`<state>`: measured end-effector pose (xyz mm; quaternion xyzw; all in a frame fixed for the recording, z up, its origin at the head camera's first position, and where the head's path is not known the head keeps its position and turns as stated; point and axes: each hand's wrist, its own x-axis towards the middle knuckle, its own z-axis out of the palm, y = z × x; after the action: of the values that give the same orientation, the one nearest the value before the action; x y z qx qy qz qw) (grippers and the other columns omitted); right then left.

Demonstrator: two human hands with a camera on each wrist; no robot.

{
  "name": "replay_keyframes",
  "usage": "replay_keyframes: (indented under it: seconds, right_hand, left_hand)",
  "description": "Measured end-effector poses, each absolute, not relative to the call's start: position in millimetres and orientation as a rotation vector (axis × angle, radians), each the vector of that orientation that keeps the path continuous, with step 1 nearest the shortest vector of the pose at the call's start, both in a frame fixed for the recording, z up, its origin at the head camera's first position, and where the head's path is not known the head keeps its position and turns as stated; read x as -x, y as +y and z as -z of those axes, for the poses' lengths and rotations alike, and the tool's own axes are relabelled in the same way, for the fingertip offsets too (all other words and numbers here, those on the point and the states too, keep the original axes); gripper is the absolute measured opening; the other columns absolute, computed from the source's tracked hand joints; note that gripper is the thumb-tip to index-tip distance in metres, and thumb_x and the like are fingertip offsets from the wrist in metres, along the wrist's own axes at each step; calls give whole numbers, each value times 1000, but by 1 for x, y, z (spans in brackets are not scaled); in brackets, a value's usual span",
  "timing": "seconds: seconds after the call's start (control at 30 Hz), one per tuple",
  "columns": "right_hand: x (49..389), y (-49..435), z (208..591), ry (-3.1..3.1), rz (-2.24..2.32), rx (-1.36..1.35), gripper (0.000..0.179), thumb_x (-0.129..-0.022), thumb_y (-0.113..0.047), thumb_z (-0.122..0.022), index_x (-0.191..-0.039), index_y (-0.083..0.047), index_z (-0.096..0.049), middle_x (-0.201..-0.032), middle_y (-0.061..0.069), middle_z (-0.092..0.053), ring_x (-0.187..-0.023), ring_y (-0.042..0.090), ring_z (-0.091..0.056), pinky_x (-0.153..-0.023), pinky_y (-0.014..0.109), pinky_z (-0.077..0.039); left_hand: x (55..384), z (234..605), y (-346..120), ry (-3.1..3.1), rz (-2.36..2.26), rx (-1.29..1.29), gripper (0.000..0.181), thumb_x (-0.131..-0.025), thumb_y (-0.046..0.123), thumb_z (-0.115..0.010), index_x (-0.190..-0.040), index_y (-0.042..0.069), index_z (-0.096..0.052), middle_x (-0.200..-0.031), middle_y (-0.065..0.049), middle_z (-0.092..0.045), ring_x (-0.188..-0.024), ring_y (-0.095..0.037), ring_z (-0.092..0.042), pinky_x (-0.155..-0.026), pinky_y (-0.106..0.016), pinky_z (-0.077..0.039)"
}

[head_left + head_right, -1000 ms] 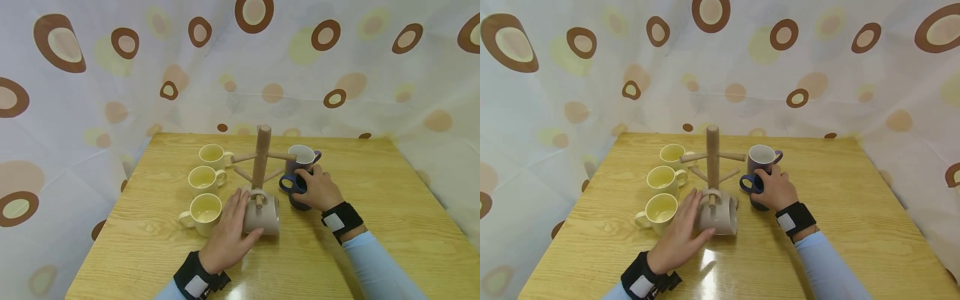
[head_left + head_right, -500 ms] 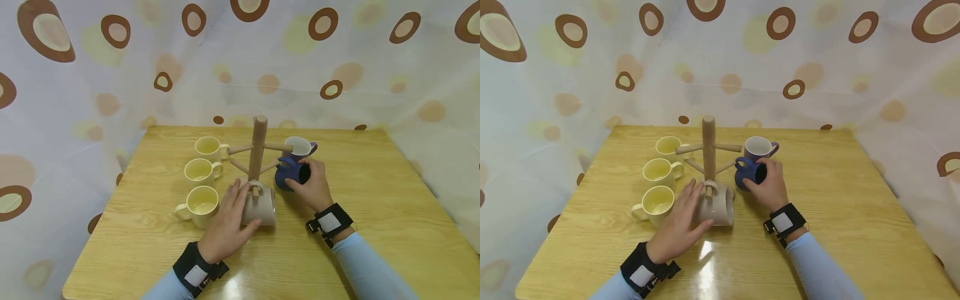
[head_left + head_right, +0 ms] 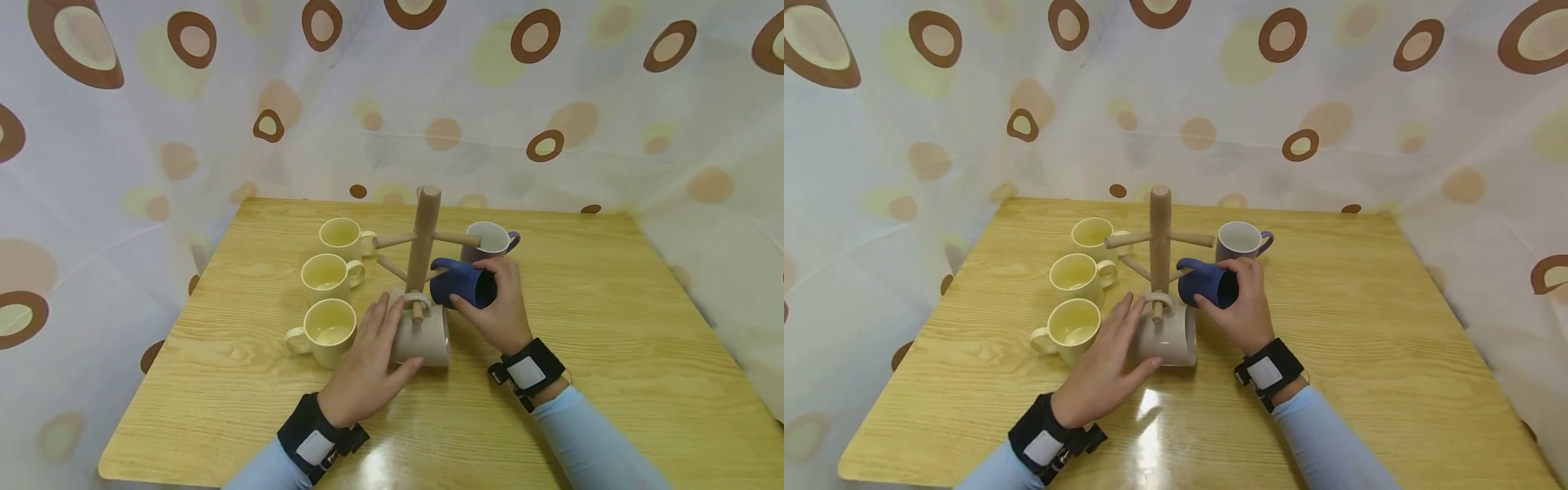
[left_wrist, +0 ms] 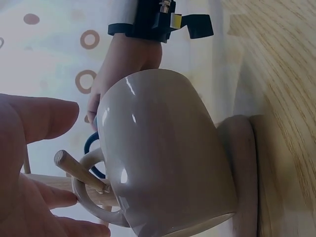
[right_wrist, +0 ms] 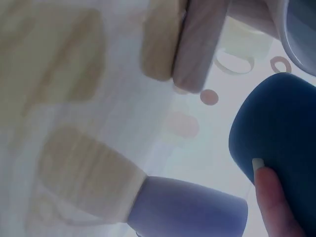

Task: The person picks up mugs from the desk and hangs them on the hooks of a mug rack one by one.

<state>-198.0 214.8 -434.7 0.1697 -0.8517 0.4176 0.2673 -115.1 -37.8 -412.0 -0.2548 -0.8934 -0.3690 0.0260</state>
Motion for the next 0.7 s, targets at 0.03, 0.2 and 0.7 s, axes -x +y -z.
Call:
replay_keyframes:
  seconds: [0.03,0.2,0.7]
  right_hand:
    - [197,214,436,-2298,-1120,-470,61,-66,-20,-83,-116,-6,-50,-121,20,-43,-114,25,-36,-95,55,-36]
    - [195,212,442,-2303,-1109,-486,60,-69,-22,-82,-117,-5,-51,-120,18,-42,-114,24,-38,-97,54,-35]
    - [199,206,448,-2389,-1167,-518,59,-73,-22,-79,-120,-4,-48,-120,19,-42,-113,25,-38,-96,53,-35]
  left_hand:
    - [115,412,-38,-2766,1140,786,83,-90,46,-56,-152,24,-6,-158,-17,-8,-140,-30,-5,-107,-59,-30]
    - [116,414,-39,-2784,1132,785,82,-91,47,-55,-152,26,-4,-158,-14,-6,-141,-29,-5,-107,-59,-31]
    - [118,416,-43,-2754,1056,799,81,-91,44,-55,-152,21,-8,-157,-17,-11,-140,-28,-7,-110,-55,-29]
